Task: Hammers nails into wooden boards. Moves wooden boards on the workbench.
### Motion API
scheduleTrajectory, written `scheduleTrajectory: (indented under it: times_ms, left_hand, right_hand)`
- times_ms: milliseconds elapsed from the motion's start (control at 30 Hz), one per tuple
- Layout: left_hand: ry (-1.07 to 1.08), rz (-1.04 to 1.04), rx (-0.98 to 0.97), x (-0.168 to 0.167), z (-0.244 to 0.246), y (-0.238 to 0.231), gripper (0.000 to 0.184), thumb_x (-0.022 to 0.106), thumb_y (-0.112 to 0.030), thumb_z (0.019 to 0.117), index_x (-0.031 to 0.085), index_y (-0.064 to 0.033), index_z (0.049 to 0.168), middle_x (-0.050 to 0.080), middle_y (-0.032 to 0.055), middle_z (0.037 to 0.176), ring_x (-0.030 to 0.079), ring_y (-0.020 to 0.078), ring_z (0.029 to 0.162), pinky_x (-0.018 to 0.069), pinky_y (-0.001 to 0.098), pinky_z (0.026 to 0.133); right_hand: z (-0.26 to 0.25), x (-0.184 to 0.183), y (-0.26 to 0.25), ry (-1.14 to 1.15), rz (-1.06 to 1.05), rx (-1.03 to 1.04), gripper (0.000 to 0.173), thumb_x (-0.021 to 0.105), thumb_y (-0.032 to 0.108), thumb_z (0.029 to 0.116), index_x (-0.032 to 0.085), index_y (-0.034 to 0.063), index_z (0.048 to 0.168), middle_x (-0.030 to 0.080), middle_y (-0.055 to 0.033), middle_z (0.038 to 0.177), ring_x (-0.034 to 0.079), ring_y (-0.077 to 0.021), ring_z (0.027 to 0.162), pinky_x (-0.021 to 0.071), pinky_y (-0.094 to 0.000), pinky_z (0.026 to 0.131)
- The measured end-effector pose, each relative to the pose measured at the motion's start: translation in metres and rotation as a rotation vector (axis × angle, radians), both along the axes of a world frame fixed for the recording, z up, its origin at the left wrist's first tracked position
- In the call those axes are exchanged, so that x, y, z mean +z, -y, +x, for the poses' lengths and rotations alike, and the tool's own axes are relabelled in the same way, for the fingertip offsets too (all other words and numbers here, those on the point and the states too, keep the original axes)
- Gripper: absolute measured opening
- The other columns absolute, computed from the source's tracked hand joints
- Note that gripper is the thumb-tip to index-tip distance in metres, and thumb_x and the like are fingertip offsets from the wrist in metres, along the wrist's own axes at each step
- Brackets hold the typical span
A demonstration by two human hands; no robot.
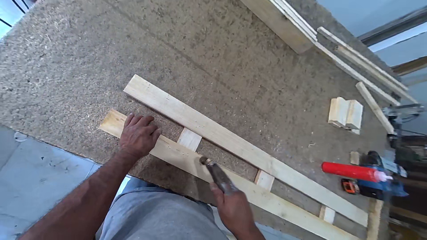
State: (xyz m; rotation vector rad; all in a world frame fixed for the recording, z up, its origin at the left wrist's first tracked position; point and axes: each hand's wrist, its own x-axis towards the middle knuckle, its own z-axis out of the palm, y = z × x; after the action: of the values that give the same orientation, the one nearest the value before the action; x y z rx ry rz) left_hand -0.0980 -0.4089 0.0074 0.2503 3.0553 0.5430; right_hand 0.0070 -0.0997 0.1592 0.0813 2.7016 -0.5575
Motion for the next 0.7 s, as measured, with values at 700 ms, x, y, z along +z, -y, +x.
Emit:
scheduleTrajectory:
  times_ms: [700]
  left_hand:
    - [-0.110, 0.095, 0.056, -0.004, 0.002, 0.000, 0.048, 0.044, -0.053, 0.1036, 0.074, -0.0213, 0.085, 0.068, 0.0021, 0.096, 0.064, 0.0236, 0.107, 0.0340, 0.0509, 0.117]
  right_hand:
    - [-0.082, 0.069, 0.063, -0.209, -0.346, -0.040, 0.057, 0.035, 0.064, 0.1052, 0.060, 0.0135, 0.097, 0.059, 0.0033, 0.061, 0.059, -0.0130, 0.046, 0.0550, -0.0352, 0.040]
